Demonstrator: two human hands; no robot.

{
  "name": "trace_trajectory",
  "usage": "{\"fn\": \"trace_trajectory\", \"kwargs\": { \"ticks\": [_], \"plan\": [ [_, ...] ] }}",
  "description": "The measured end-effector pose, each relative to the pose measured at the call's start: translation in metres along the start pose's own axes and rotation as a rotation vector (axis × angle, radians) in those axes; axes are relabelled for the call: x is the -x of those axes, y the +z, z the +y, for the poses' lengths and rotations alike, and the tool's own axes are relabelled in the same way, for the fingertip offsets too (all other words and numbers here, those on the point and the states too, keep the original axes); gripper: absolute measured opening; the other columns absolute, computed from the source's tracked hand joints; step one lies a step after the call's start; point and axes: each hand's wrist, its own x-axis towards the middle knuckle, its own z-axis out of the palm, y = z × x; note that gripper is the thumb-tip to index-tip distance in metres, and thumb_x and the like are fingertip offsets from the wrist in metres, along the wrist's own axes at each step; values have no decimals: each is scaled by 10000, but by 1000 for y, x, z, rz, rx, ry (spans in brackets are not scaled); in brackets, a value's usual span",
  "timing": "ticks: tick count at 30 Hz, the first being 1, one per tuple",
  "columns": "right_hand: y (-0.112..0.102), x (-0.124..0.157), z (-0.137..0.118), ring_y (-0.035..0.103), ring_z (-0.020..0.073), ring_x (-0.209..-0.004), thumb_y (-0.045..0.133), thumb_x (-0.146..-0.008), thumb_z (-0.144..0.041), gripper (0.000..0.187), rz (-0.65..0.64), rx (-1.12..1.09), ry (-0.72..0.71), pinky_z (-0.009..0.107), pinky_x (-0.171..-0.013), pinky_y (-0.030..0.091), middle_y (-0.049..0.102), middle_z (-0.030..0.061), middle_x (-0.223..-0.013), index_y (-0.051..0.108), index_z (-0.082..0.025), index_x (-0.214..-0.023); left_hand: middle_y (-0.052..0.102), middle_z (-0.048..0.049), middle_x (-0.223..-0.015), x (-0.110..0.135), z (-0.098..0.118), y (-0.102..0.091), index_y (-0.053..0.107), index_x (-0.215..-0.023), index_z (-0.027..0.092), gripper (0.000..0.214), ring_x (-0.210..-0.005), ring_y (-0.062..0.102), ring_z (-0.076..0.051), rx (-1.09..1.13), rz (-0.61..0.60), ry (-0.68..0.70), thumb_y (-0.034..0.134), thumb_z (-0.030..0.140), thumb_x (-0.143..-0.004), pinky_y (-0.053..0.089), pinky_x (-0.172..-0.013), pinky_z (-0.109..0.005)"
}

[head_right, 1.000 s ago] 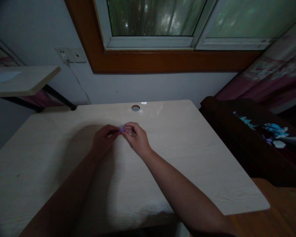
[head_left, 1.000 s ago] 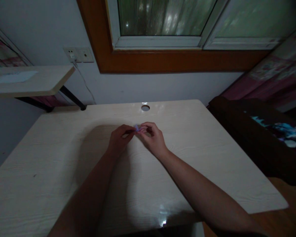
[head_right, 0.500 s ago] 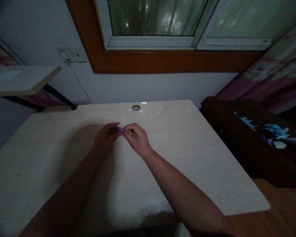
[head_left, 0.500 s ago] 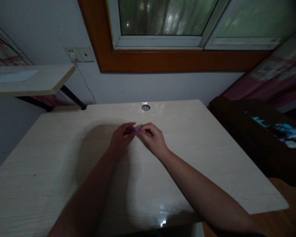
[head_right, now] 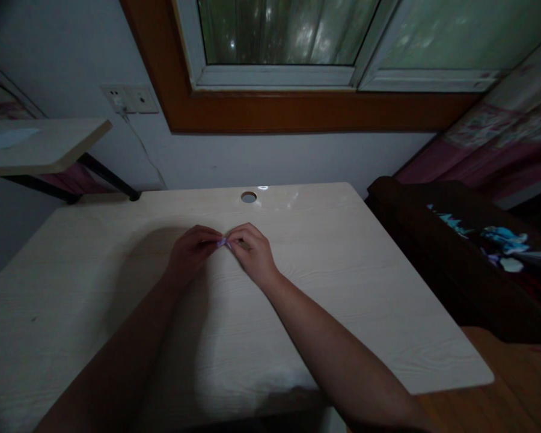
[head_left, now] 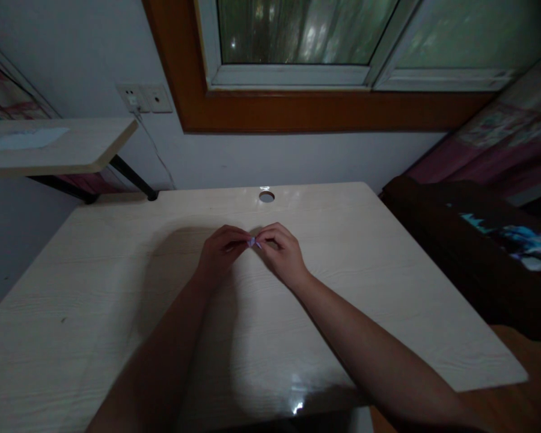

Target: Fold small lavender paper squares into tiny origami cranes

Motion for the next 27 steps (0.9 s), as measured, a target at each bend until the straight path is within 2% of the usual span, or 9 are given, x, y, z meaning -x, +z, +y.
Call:
{"fn": "trace_trajectory", "kwargs": {
  "ticks": [11, 16, 21, 27],
  "plan": [
    [-3, -3, -9, 608, 231, -943, 574, -965, -233, 133, -41, -36, 9, 391, -877, 500, 651, 50, -981, 704, -246, -936, 699, -51, -948, -2, 4, -3, 725, -897, 231, 85, -887, 659, -157, -67, 41, 9, 667, 284, -861, 552, -816, -318],
    [-2, -3, -9, 612, 224, -939, 616, -943, -268, 114, -77, -94, 34, 364, -839, 526, 640, 69, -1010, 697, -231, -1015, 694, -53, -965, -1, 3, -2, 711, -914, 219, 77, -901, 656, -152, -74, 50, -14, 656, 248, -868, 551, -800, -293],
    [0, -3, -6, 615, 219, -935, 670, -911, -301, 81, -86, -107, 45, 369, -853, 534, 643, 59, -1002, 692, -236, -954, 690, -59, -966, 1, 2, -1, 702, -918, 217, 78, -903, 655, -156, -94, 22, -5, 646, 239, -869, 555, -799, -297],
    [-1, -2, -3, 615, 224, -918, 638, -919, -250, 59, -59, -23, 15, 381, -838, 536, 654, 52, -967, 693, -233, -932, 690, -64, -967, 1, 2, 0, 707, -891, 212, 63, -900, 659, -160, -69, 37, -3, 659, 233, -855, 560, -797, -300]
  ]
}}
